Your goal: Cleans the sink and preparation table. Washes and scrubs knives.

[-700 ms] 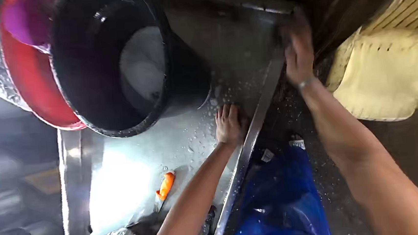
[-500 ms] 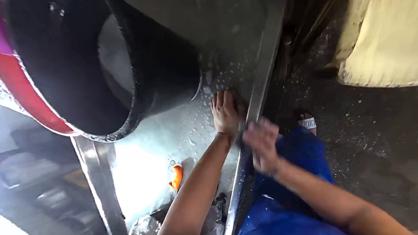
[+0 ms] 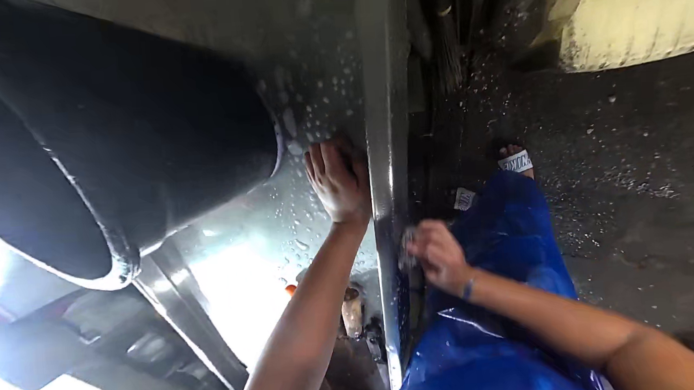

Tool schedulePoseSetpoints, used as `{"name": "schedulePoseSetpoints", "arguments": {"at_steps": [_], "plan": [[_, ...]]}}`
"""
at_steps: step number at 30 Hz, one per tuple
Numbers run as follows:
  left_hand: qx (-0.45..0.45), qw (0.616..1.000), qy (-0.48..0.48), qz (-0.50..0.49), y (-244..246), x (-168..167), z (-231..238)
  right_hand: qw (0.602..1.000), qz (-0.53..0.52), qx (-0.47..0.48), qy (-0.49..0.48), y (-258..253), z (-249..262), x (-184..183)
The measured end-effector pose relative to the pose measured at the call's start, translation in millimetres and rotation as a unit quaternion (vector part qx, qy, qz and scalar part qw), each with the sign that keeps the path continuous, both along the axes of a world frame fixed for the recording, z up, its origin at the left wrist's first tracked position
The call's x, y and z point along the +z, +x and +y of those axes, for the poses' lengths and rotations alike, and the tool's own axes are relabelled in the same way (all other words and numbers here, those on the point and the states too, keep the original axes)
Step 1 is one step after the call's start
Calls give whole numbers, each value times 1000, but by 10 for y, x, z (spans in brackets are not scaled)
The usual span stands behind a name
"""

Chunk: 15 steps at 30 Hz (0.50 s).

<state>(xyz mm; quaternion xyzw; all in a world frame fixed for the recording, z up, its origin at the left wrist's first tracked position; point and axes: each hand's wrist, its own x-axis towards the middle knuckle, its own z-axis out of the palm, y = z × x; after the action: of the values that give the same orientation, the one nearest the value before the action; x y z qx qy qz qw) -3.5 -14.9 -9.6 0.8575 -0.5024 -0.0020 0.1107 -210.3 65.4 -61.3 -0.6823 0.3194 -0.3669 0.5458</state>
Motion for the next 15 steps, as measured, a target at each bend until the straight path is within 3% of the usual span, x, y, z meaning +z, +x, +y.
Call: {"name": "schedulePoseSetpoints", "arguments": {"at_steps": [3, 4, 7, 8, 12, 13, 15], "plan": [[3, 1000, 7, -7, -17, -1, 47, 997, -18, -57, -45, 308, -926, -6], [2, 1000, 1, -12, -12, -13, 36, 997, -21, -63, -34, 325, -947, 32], [-4, 1000, 19, -16, -38, 29, 51, 997, -19, -43, 59, 60, 9, 191], [-9, 1000, 11, -21, -2, -7, 17, 997, -24, -33, 65, 45, 109, 152], [-7, 999, -5, -39, 96, -198, 178, 998, -44, -42, -16, 249, -731, 104], [-1, 999, -5, -46, 94, -194, 168, 998, -52, -39, -17, 258, -788, 143], [2, 999, 13, -44, 46, -102, 90, 998, -49, -27, 18, 134, -309, 280]]}}
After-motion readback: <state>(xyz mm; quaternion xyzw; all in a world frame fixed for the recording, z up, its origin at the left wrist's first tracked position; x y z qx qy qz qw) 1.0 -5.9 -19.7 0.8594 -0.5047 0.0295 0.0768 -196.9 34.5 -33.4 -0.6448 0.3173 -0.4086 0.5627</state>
